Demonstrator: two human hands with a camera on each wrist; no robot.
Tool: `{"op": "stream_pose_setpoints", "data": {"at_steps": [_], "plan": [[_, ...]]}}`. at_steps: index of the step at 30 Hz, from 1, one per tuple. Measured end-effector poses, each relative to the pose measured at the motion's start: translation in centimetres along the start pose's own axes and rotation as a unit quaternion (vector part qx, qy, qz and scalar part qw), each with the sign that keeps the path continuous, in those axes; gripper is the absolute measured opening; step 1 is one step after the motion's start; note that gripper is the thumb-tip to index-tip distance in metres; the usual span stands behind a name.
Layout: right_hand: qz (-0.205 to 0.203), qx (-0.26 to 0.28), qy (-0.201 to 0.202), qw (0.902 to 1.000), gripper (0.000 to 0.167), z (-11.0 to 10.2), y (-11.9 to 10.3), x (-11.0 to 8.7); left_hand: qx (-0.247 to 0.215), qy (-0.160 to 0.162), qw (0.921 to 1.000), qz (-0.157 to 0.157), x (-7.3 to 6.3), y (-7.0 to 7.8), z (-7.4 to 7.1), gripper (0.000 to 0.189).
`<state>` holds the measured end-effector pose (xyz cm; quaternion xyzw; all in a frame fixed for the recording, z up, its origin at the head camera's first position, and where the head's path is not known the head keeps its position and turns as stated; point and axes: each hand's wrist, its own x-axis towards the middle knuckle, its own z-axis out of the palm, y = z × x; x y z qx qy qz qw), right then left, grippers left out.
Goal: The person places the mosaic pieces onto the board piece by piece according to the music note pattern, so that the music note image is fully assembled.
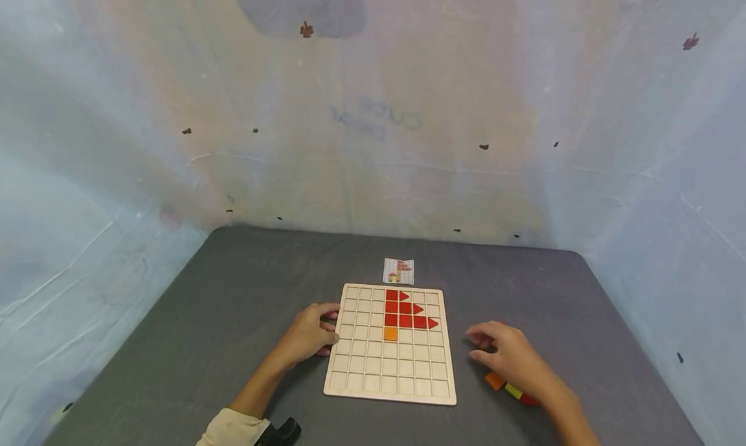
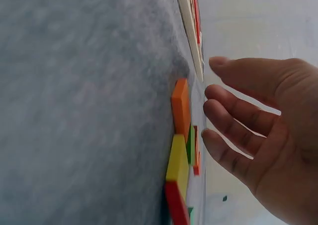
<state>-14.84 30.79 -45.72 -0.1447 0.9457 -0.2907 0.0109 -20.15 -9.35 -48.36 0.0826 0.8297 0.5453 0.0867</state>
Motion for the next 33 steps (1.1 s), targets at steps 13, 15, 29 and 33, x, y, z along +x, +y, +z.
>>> {"op": "stream_pose_setpoints", "data": {"at_steps": [13,15,29,33], "plan": [[0.038,-0.005,-0.006,0.9992,0.034,-1.2,2.4,-2.7,0.004,0.000,0.9999,0.011,-0.1,-0.2,0.0,0.066],[0.044,-0.013,-0.008,0.9989,0.034,-1.3,2.6,-2.9,0.004,-0.002,0.9999,0.013,-0.1,-0.2,0.0,0.066],[0.067,-0.051,-0.020,0.9963,0.028,-1.9,3.4,-3.5,0.004,-0.003,0.9999,0.009,0.0,-0.3,0.1,0.065],[0.065,-0.059,-0.032,0.9957,0.024,-2.0,3.7,-3.4,0.007,-0.001,0.9999,0.009,0.0,-0.3,0.1,0.065]]}}
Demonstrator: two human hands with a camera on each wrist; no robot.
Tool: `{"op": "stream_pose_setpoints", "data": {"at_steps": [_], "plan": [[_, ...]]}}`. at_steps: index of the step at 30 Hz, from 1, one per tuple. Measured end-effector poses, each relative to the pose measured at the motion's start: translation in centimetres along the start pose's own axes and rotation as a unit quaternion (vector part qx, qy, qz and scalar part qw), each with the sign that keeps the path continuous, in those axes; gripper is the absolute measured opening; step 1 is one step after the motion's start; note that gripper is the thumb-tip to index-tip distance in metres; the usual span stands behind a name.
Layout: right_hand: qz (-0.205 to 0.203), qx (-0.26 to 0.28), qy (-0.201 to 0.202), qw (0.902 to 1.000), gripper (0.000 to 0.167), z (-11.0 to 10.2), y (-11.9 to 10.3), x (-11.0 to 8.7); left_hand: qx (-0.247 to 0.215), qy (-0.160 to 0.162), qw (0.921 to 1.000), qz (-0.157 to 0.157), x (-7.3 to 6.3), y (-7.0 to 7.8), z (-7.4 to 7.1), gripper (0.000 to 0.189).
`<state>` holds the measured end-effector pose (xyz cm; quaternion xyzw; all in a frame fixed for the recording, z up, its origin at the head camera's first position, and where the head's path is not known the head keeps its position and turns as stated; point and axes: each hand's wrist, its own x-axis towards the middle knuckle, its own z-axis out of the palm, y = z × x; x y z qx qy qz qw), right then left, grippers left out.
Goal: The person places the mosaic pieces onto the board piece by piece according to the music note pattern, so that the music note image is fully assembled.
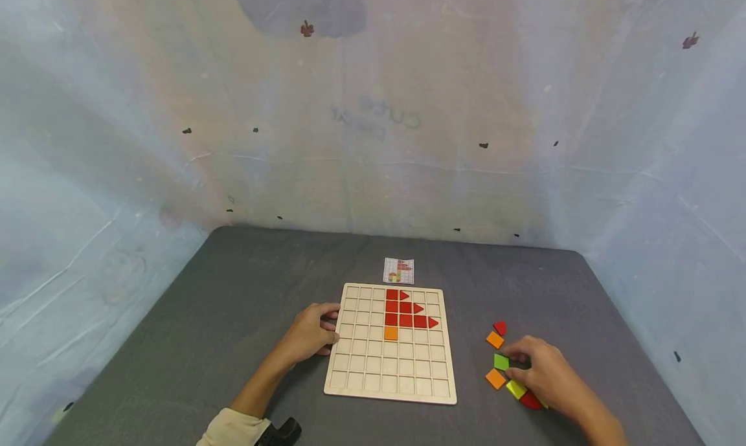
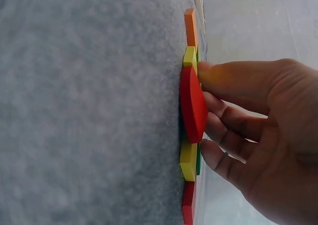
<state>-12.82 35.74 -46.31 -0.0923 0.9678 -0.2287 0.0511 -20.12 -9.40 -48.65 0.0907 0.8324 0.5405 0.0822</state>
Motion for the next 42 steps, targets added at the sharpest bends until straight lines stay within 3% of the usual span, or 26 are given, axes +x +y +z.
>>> {"op": "stream_pose_setpoints", "data": {"at_steps": [8,16,23,33,42], "plan": [[-0.001,-0.009,-0.012,0.9999,0.018,0.0,0.2,0.2,0.000,0.002,1.0000,-0.003,0.0,0.1,0.0,0.065],[-0.005,0.001,0.005,1.0000,0.022,0.1,0.0,0.1,0.001,0.003,1.0000,-0.006,0.0,0.2,0.0,0.065],[-0.027,-0.001,0.045,0.9986,0.020,0.7,-1.1,0.1,-0.005,0.000,1.0000,-0.004,0.0,0.3,0.0,0.066],[-0.057,0.018,0.034,0.9976,0.024,1.6,-3.4,1.5,-0.003,-0.001,1.0000,-0.005,-0.1,0.2,-0.1,0.065],[-0.118,0.043,0.040,0.9912,0.022,2.3,-5.5,2.9,-0.010,-0.002,0.9999,-0.006,-0.1,0.3,0.0,0.066]]}}
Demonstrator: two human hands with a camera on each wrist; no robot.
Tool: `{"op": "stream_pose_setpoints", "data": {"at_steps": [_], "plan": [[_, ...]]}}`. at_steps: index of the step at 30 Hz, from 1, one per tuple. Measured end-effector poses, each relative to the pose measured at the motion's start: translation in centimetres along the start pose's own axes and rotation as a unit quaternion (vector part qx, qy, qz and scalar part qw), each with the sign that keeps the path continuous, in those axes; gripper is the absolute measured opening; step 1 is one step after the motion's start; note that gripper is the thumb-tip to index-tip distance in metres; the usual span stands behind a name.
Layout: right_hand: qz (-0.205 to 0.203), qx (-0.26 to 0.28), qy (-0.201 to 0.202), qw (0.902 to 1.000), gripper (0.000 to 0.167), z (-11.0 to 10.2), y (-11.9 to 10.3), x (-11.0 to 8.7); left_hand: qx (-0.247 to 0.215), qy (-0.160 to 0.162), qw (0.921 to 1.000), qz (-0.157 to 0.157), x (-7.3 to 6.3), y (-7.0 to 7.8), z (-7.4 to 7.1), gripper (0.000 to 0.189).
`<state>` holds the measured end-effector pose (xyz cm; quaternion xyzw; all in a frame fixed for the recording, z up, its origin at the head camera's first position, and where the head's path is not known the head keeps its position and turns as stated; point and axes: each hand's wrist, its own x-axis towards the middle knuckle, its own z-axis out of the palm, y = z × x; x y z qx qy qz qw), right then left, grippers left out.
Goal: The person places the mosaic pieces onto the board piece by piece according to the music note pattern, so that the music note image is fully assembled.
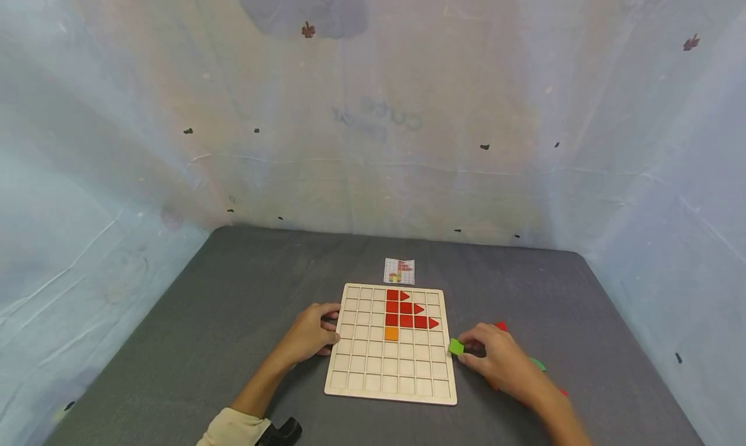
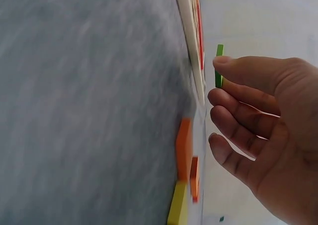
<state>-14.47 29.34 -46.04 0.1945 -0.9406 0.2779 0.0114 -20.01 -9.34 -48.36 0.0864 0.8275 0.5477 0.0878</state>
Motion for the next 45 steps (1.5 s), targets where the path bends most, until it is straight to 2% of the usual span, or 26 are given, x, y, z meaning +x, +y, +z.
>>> {"op": "stream_pose_setpoints", "data": {"at_steps": [11,18,31,45], "plan": [[-0.019,0.008,-0.001,0.9998,0.019,1.2,-2.0,2.0,0.006,0.004,1.0000,0.003,0.1,-0.2,0.1,0.065],[-0.019,0.005,-0.016,0.9997,0.020,1.8,-3.2,2.9,0.006,0.005,1.0000,0.001,0.1,-0.3,0.1,0.065],[-0.076,0.029,-0.033,0.9961,0.017,3.2,-4.9,4.6,0.003,0.005,1.0000,-0.003,0.2,-0.1,0.0,0.064],[-0.090,0.015,-0.054,0.9944,0.017,4.5,-6.3,5.9,0.008,0.010,0.9999,-0.005,0.2,-0.1,0.1,0.066]]}}
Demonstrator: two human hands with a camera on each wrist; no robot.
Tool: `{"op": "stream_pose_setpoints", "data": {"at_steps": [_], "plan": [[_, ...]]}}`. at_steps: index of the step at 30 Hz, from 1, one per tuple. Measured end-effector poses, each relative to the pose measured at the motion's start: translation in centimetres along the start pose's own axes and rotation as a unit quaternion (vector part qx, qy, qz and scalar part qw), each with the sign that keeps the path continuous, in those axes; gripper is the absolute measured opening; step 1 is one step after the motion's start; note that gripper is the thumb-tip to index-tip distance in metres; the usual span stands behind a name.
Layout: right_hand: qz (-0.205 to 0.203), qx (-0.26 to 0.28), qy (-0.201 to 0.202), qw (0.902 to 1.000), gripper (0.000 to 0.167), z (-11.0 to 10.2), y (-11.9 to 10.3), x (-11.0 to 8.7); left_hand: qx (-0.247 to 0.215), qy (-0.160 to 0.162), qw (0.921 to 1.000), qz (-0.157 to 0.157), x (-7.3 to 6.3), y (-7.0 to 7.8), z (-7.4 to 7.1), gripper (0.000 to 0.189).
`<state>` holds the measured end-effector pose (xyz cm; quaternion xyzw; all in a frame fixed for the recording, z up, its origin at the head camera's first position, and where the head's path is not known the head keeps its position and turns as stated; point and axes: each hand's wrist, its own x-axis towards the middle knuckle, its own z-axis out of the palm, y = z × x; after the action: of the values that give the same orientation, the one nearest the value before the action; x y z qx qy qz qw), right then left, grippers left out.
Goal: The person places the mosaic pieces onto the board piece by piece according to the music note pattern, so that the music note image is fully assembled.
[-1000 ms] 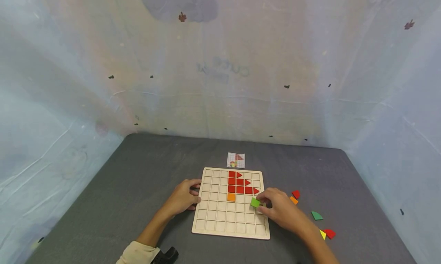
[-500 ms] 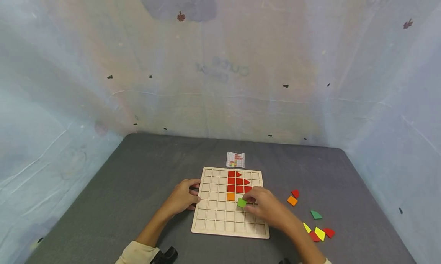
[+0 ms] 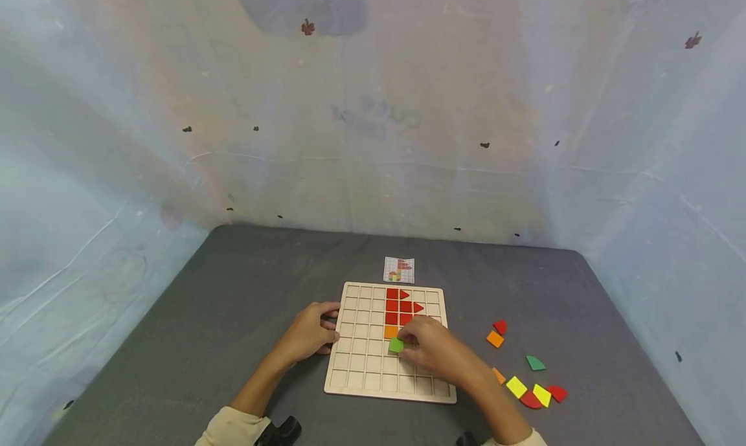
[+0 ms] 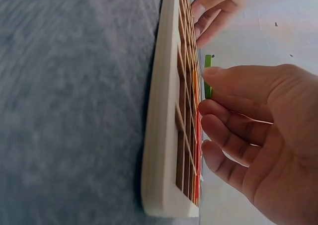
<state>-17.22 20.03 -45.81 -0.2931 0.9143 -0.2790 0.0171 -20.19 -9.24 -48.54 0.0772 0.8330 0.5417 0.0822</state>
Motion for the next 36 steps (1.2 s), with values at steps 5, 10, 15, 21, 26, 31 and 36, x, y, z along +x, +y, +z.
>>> {"op": "stream_pose_setpoints", "data": {"at_steps": [5,10,15,21,26,31,36], "plan": [[-0.012,-0.005,0.001,0.9999,0.017,0.35,-0.14,0.51,-0.002,-0.001,1.0000,0.000,-0.03,0.07,-0.03,0.066],[0.000,0.009,-0.008,0.9999,0.016,0.57,-0.27,0.77,0.001,-0.001,1.0000,-0.001,-0.06,0.06,-0.08,0.066],[0.003,0.008,-0.013,0.9999,0.017,0.75,-0.28,0.95,-0.001,0.000,1.0000,-0.004,-0.13,0.09,-0.16,0.067],[-0.010,0.014,-0.002,0.9998,0.018,0.84,-0.31,1.00,0.004,0.003,1.0000,-0.002,-0.12,0.22,-0.15,0.066],[-0.001,0.027,-0.009,0.9996,0.018,0.74,-0.47,1.07,0.005,0.000,1.0000,-0.002,-0.08,0.37,-0.10,0.066],[0.010,0.052,-0.030,0.9982,0.020,0.68,-0.64,1.09,0.002,-0.004,1.0000,-0.001,-0.10,0.37,-0.08,0.066],[0.010,0.054,-0.030,0.9981,0.022,0.80,-0.65,1.07,-0.004,-0.005,1.0000,-0.004,-0.15,0.28,-0.09,0.067]]}}
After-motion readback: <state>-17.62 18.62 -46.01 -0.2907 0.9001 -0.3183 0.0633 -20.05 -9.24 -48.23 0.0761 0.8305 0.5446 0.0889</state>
